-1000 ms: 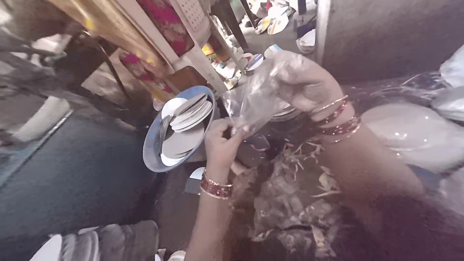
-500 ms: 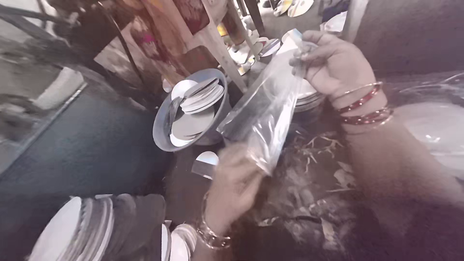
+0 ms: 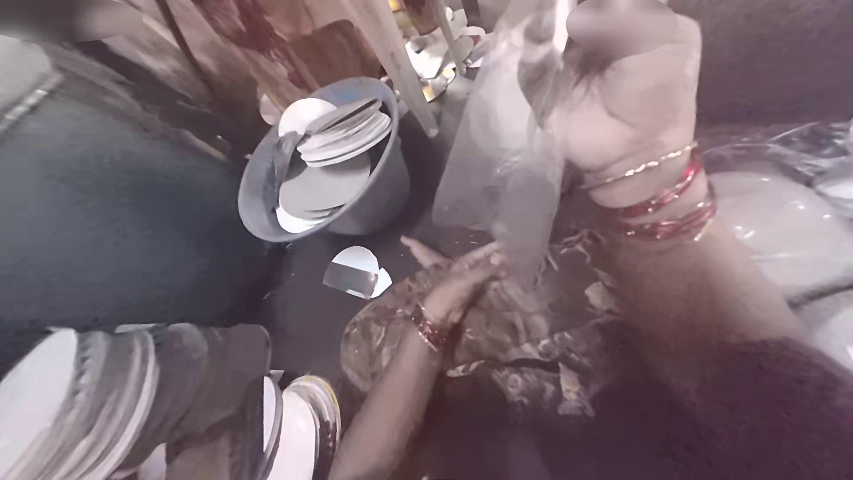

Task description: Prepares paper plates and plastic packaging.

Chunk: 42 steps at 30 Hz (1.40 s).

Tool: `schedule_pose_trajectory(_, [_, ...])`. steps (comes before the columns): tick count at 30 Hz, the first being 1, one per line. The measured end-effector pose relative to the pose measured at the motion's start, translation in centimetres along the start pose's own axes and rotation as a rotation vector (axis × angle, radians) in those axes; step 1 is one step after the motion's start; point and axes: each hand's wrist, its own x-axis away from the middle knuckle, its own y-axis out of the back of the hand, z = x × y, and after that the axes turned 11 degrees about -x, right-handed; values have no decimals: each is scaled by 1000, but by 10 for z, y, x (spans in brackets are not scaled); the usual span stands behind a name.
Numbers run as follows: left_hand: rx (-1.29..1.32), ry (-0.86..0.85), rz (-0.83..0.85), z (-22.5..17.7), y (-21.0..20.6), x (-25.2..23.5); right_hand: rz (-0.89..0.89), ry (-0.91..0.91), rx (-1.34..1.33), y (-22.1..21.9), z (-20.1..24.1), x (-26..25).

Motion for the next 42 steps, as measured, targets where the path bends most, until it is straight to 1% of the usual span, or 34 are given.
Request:
schedule_pose_trajectory(2, [311,5,108,13,-6,-7,-42,19,-71,0,1,0])
schedule_pose_trajectory(4, [610,-38,102,8,-7,-9,-70,42,-108,5,3,-5])
schedule_pose_trajectory(5, [720,-50,45,0,-5,-8,-100,60,-123,7,3,-8])
schedule_pose_trajectory(6, [788,-35,-74,-11,-4,-6,-113,73,-127,10,4,-10])
schedule_pose_trajectory(8, [830,-3,-348,-29,0,-6,-107,98,-132,11,5,-12])
schedule_pose_trajectory(9, [833,-9,-438,-32,4,-7,-93,108,-140,11,4,-12])
schedule_pose_trajectory(11, [823,-51,-569,-33,11,-7,-91,133,-108,10,3,-12])
schedule_pose_trajectory(12, [791,-96,-612,-32,16,-5,-117,142,-1,10,5,-13])
schedule_pose_trajectory(13, [721,-158,-667,-31,20,-1,-165,153,174,12,8,-15])
schedule_pose_trajectory(14, [608,-234,-721,-29,27,3,-207,193,430,21,11,-20])
schedule_pose_trajectory(15, [475,-327,-770,-26,34,8,-180,286,703,41,13,-30])
schedule_pose_trajectory(16, [347,-427,-826,-25,40,13,-57,472,915,77,12,-46])
schedule_pose_trajectory(17, [228,-531,-876,-25,45,18,107,737,1024,122,9,-75])
schedule_pose_trajectory(18, [127,-631,-911,-26,48,21,246,905,1065,150,5,-100])
schedule_pose_trajectory(19, [30,-721,-931,-27,50,23,361,957,1075,158,0,-109])
schedule_pose_trajectory(20, [-64,-781,-939,-27,50,26,460,850,1082,146,-6,-98])
schedule_pose_trajectory(21, [-140,-818,-933,-29,47,28,501,627,1103,114,-11,-71])
schedule_pose_trajectory(22, [-200,-842,-921,-30,43,30,497,289,1190,68,-11,-37])
schedule_pose_trajectory(23, [-255,-866,-912,-32,38,30,513,22,1227,35,-17,-13])
schedule_pose_trajectory(24, [-313,-888,-910,-33,33,29,549,-202,1221,20,-27,3])
schedule_pose_trajectory(25, [-370,-908,-900,-33,29,28,606,-378,1170,18,-39,13])
schedule_pose_trajectory(26, [-418,-925,-894,-31,27,26,653,-503,1110,19,-51,21])
schedule_pose_trajectory(27, [-460,-948,-886,-28,26,23,669,-585,1082,21,-62,28])
schedule_pose_trajectory(28, [-499,-964,-872,-26,27,22,654,-611,1111,22,-70,34])
schedule_pose_trajectory(30, [-518,-970,-850,-24,26,22,535,-590,1214,19,-80,40])
schedule_pose_trajectory(32, [-475,-987,-849,-24,24,24,412,-552,1183,16,-77,39])
schedule_pose_trajectory(33, [-434,-1015,-853,-26,24,26,360,-569,1093,15,-73,36])
schedule_pose_trajectory(35, [-343,-1050,-866,-29,27,31,298,-670,870,14,-62,30])
schedule_pose_trajectory(36, [-327,-1049,-900,-31,30,32,267,-714,788,15,-59,27])
schedule_pose_trajectory(38, [-369,-1018,-1000,-32,37,33,185,-779,630,14,-55,27])
schedule_pose_trajectory(39, [-439,-989,-1036,-32,42,34,138,-814,568,12,-54,29])
schedule_pose_trajectory(40, [-528,-950,-1038,-32,47,35,98,-847,520,11,-55,31])
schedule_pose_trajectory(41, [-589,-908,-993,-34,51,38,91,-887,480,11,-56,32])
schedule_pose_trajectory(42, [-597,-868,-933,-37,53,41,122,-915,457,13,-57,33])
